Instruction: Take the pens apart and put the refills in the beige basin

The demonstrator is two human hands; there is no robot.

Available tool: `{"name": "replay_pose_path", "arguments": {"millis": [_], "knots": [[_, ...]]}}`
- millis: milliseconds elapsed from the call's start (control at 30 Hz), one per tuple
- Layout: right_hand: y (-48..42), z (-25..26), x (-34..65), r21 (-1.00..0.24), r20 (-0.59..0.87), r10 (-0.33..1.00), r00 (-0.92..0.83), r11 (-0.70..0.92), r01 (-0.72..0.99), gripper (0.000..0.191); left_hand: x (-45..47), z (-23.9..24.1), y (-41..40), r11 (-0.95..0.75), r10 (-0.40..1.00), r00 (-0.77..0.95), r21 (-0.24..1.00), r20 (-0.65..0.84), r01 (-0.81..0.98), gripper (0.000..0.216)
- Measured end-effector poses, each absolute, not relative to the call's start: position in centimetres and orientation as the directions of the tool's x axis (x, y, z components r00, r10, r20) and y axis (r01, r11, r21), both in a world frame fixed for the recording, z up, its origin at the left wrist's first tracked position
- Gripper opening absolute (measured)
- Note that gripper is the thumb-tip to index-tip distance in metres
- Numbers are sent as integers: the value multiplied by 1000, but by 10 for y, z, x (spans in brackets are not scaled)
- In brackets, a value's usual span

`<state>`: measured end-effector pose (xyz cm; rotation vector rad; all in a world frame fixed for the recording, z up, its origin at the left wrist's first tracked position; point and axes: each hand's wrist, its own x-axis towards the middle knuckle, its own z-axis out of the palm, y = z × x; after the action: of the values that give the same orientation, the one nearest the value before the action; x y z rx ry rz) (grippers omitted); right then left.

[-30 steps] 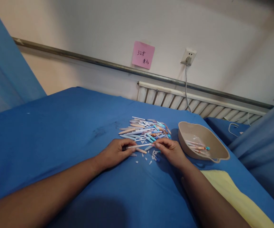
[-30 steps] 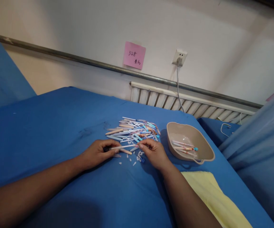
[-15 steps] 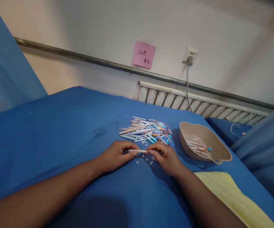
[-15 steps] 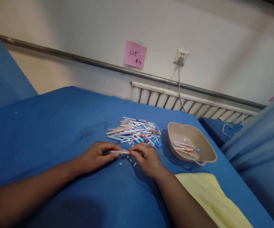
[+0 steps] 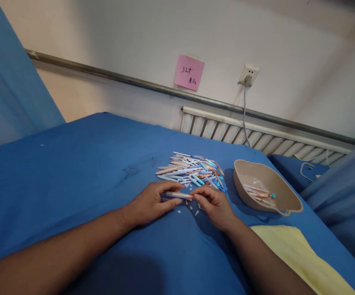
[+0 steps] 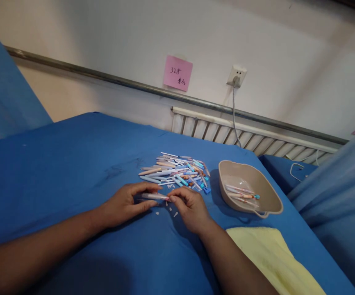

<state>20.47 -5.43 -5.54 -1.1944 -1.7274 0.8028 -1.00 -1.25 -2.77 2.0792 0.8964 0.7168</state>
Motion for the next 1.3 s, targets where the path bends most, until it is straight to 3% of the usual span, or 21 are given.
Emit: {"name": "replay_pose_path", "arguments": {"millis": [233,367,533,633,767,833,1000,1167,1300], "knots": [[-56,-51,203,-825,369,924,-104,377,421,17,-9,-25,-12,-325,849,519,871,96,370,30],[-56,-52,203,-802,388,914,-119,399,445,17,-8,-25,-12,-340,847,513,886,143,314,15],[-57,-52,201,-788,417,900,-127,428,443,16,-7,-27,-13,-217,876,472,956,100,200,41],[-57,-51,201,-768,438,889,-132,447,459,16,-8,-29,-12,-139,865,501,965,11,220,29],[-57,-50,202,-750,449,881,-149,462,473,17,-8,-28,-12,-272,852,506,938,130,216,17],[-57,-50,202,-747,456,878,-148,467,473,17,-8,-28,-12,-286,859,480,945,178,162,32],[-58,-51,201,-735,471,869,-153,482,476,17,-9,-31,-10,-146,859,512,966,18,212,27],[-58,-50,202,-740,469,872,-142,476,475,17,-10,-29,-11,-278,866,480,934,143,223,22],[-58,-51,202,-737,482,865,-137,485,471,15,-8,-29,-12,-158,881,466,977,73,144,34]]}}
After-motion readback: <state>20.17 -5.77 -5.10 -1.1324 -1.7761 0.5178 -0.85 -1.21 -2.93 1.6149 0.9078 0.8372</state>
